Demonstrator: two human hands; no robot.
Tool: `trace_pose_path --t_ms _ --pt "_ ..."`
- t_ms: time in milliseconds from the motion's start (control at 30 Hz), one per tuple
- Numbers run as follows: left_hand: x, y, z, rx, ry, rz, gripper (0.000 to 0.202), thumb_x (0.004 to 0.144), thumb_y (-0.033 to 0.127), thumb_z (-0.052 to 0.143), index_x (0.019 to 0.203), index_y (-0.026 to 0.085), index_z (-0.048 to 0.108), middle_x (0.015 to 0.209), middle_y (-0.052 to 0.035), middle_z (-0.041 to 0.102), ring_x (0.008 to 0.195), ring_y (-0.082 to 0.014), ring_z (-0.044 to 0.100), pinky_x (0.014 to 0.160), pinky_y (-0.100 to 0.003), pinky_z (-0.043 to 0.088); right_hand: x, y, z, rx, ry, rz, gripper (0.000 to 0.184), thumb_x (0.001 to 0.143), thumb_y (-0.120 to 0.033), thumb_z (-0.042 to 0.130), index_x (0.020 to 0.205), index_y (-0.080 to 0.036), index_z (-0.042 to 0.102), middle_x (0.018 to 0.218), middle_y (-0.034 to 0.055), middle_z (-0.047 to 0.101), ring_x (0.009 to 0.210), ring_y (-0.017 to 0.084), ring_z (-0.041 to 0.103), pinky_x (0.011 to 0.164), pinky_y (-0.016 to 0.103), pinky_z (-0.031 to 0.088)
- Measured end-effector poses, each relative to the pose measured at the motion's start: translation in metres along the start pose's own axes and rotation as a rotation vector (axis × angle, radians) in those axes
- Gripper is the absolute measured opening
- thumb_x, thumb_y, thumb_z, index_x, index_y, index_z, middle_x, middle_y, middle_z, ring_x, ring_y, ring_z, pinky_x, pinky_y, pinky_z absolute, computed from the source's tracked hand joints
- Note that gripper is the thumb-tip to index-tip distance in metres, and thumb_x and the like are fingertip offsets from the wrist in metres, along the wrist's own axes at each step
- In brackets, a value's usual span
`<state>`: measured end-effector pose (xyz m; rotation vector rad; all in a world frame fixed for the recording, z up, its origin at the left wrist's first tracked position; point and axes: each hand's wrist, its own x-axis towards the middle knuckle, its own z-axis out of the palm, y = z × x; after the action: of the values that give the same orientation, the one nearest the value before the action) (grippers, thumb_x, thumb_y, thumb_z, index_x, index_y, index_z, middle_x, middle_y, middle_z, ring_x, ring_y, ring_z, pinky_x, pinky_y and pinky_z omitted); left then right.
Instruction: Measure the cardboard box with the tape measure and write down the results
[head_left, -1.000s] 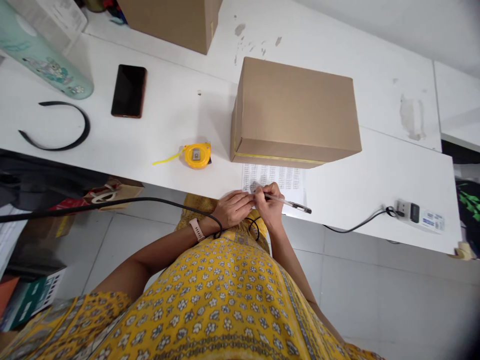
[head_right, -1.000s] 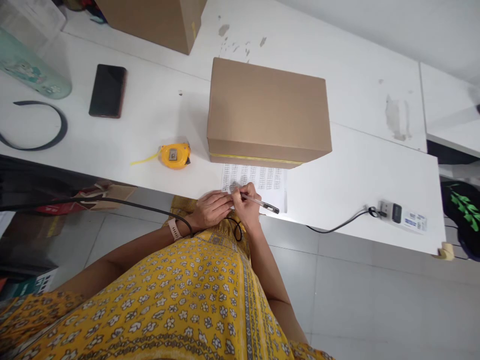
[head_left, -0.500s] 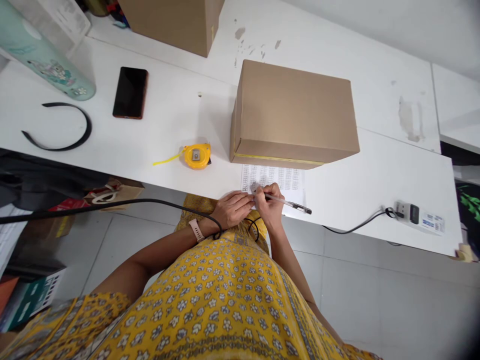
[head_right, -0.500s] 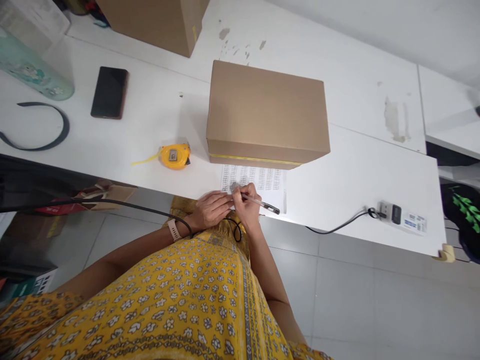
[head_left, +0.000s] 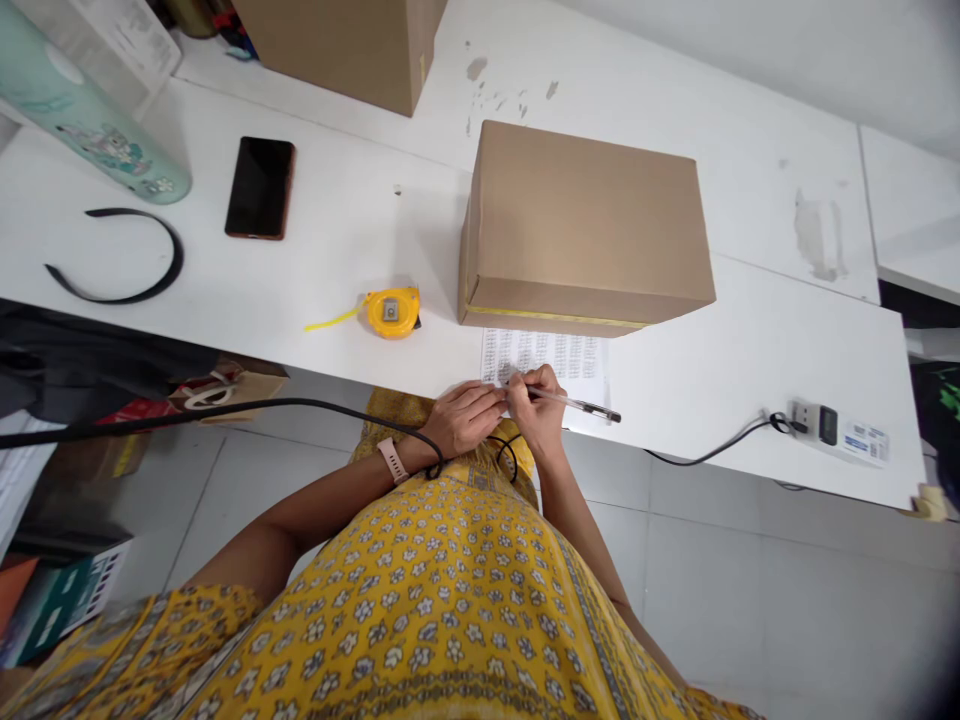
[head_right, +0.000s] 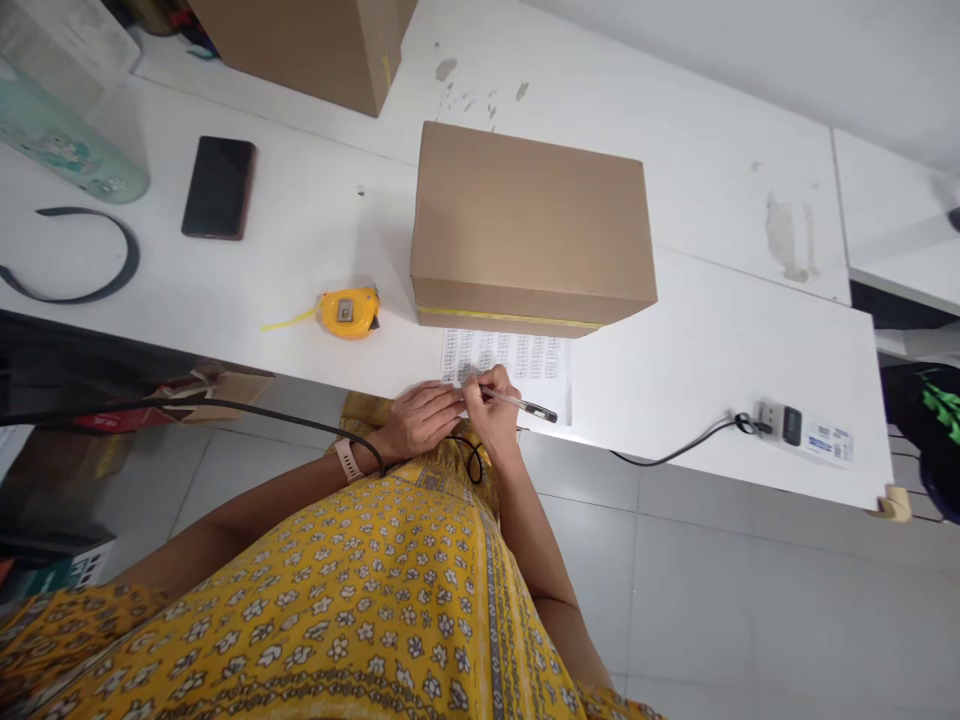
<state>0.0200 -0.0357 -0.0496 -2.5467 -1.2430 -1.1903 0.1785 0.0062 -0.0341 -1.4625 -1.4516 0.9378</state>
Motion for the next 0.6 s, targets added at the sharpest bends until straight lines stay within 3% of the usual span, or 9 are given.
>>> trace_pose_path --t_ms 200,433,600 --pt "0.0 0.002 -0.002 0.03 0.008 -0.007 0.015 0.099 0.021 0.062 0.11 0.016 0.072 0.114 -0.0053 0.08 0.105 -0.0181 0.075 0.098 -0.035 0.06 0.004 -0.005 -0.006 0.023 0.037 -0.006 0.03 0.087 -0.036 0.064 0.069 -0.024 0.044 0.055 -0.0079 0.044 0.052 0.01 0.04 0.052 0.025 0.035" --pt "-0.004 0.001 0.001 0.029 -0.075 -0.023 0.019 0.102 0.022 0.057 0.113 0.018 0.072 0.119 -0.0072 0.079 0.111 -0.0186 0.073 0.103 -0.037 0.058 0.002 0.004 -0.007 -0.027 -0.035 -0.033 0.032 0.088 -0.04 0.066 0.071 -0.024 0.045 0.057 -0.007 0.048 0.052 0.01 0.041 0.053 0.026 0.034" --pt "-0.004 0.001 0.001 0.032 -0.059 -0.017 0.019 0.101 0.023 0.058 0.113 0.018 0.072 0.118 -0.0069 0.079 0.109 -0.0194 0.074 0.101 -0.038 0.059 0.002 0.005 -0.006 -0.039 -0.027 -0.043 0.03 0.089 -0.04 0.065 0.072 -0.024 0.046 0.057 -0.0071 0.049 0.051 0.01 0.042 0.052 0.025 0.035"
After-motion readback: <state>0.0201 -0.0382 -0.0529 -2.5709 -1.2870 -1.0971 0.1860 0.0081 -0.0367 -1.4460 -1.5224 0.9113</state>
